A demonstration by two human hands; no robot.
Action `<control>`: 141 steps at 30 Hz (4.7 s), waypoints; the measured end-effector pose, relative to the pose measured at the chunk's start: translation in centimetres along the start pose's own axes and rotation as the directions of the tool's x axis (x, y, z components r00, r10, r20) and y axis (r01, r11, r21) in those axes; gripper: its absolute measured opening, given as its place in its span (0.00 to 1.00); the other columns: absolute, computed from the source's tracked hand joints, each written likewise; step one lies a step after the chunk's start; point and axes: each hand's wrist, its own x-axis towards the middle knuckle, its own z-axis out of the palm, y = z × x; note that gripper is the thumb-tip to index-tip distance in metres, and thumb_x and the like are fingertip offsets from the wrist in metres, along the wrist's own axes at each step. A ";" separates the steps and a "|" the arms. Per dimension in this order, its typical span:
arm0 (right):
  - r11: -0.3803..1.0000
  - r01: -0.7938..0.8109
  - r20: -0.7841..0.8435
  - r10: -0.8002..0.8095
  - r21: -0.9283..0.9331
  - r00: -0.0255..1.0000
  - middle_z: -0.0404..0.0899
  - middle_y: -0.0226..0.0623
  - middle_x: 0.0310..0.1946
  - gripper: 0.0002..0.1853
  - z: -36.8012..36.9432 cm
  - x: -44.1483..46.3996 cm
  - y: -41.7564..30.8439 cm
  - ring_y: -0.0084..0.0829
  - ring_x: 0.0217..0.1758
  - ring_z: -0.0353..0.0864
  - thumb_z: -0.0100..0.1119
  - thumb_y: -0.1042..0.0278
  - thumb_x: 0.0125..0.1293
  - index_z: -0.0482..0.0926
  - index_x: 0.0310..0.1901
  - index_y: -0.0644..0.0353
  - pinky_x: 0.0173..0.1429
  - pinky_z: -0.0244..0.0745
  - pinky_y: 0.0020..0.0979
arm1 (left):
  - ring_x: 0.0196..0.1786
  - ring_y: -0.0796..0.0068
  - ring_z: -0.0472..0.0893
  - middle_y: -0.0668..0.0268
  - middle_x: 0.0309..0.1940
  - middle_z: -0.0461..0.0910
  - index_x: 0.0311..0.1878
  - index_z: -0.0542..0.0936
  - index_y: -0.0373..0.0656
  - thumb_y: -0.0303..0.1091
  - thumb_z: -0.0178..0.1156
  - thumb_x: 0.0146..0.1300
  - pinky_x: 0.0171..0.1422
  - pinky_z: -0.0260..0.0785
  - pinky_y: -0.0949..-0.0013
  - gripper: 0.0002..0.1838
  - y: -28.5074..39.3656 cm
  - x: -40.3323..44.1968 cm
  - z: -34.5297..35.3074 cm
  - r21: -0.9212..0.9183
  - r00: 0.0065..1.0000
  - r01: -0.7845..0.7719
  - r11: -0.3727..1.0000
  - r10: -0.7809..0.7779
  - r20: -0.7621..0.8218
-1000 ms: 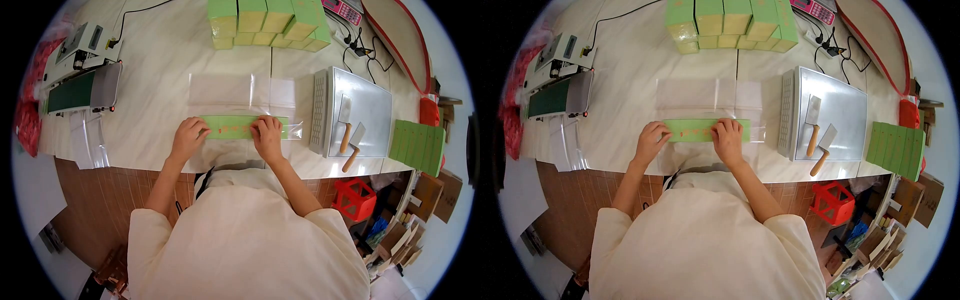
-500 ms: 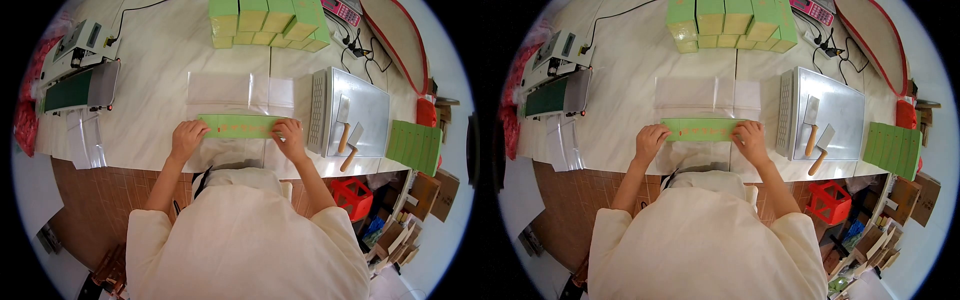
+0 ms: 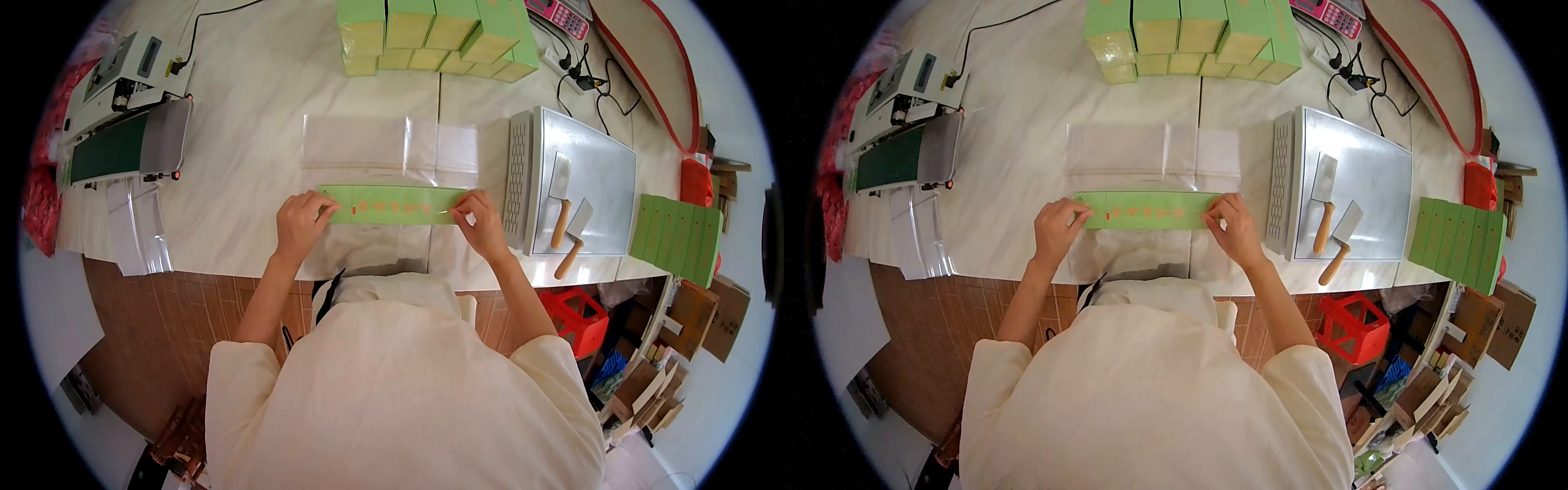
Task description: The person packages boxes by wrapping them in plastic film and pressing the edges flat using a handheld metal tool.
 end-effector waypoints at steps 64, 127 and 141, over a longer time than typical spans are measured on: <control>0.993 -0.039 0.061 0.033 0.113 0.998 0.75 0.41 0.34 0.12 11.6 5.3 -8.4 0.46 0.42 0.75 0.56 0.82 0.56 0.82 0.39 0.57 0.47 0.71 0.44 | 0.53 0.62 0.73 0.68 0.44 0.77 0.42 0.82 0.47 0.32 0.75 0.46 0.57 0.64 0.59 0.18 1.6 3.9 0.5 0.044 0.957 0.076 0.996 -0.086 0.278; 0.967 -0.166 0.144 0.196 -0.195 0.970 0.84 0.40 0.40 0.15 0.3 3.5 -3.1 0.48 0.43 0.81 0.53 0.57 0.72 0.82 0.47 0.58 0.45 0.76 0.43 | 0.49 0.66 0.75 0.71 0.41 0.77 0.42 0.84 0.50 0.36 0.73 0.49 0.52 0.65 0.60 0.15 1.1 2.2 1.1 0.006 0.989 0.096 0.995 -0.096 0.115; 0.890 -0.455 -0.056 0.453 -0.033 0.890 0.79 0.55 0.26 0.12 9.8 -7.0 -10.9 0.59 0.29 0.79 0.46 0.60 0.76 0.66 0.50 0.61 0.32 0.72 0.54 | 0.50 0.65 0.75 0.71 0.43 0.78 0.44 0.84 0.50 0.38 0.73 0.51 0.52 0.65 0.61 0.16 1.4 2.2 1.2 0.049 0.976 0.141 0.989 -0.147 0.163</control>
